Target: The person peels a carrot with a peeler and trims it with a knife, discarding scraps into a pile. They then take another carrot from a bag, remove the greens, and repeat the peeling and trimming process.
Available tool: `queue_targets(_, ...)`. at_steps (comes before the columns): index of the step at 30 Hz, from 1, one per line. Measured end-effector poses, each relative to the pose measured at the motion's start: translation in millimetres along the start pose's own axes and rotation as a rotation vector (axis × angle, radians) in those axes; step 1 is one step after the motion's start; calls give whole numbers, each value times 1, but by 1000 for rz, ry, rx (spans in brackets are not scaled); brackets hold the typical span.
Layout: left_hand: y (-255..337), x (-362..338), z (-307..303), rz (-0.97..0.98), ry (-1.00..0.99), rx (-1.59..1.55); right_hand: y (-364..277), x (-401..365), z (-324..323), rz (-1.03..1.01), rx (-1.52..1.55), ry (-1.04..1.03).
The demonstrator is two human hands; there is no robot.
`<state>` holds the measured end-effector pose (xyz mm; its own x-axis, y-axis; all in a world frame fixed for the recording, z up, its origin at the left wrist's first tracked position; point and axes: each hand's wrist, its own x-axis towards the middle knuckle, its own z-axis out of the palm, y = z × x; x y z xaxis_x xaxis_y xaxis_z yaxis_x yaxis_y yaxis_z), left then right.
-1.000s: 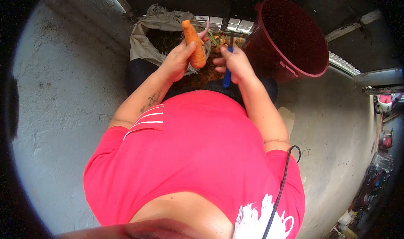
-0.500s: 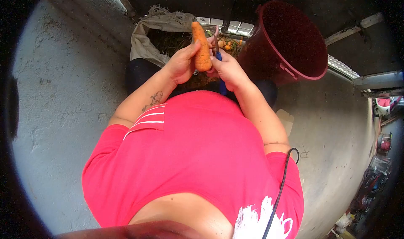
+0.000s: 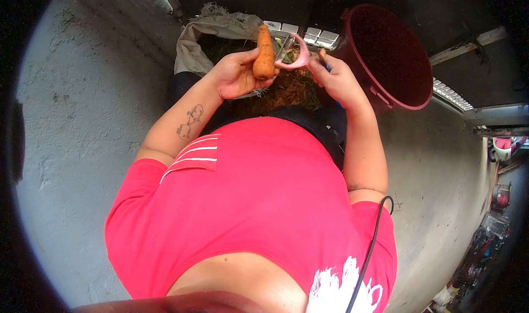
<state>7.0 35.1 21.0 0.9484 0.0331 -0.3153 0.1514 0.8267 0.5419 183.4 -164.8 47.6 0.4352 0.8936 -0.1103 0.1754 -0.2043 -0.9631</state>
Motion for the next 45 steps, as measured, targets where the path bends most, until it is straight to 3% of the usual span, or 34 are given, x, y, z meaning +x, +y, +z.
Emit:
queue_targets(3, -5, 5, -6, 7, 99, 54, -3, 0, 12, -329, -381, 58)
queue_targets(7, -17, 2, 2, -86, 167, 96, -50, -9, 29, -236, -756, 82)
queue_targets(19, -26, -9, 25, -57, 188, 231, -53, -8, 34, -135, -838, -53)
queue_targets(27, -31, -11, 22, -86, 286, 279, -54, -11, 36, -206, -875, -96)
queue_targets(40, -26, -38, 31, -65, 140, 365, -46, -7, 25, -276, -831, -178)
queue_targets(42, -24, -45, 31, -53, 123, 344, -50, -6, 11, -211, -822, -133)
queue_targets(43, -22, -47, 27, -39, 97, 347, -36, 1, -1, -142, -848, -96)
queue_targets(45, -20, -46, 20, -65, 107, 370, -19, 11, -11, -197, -722, -104)
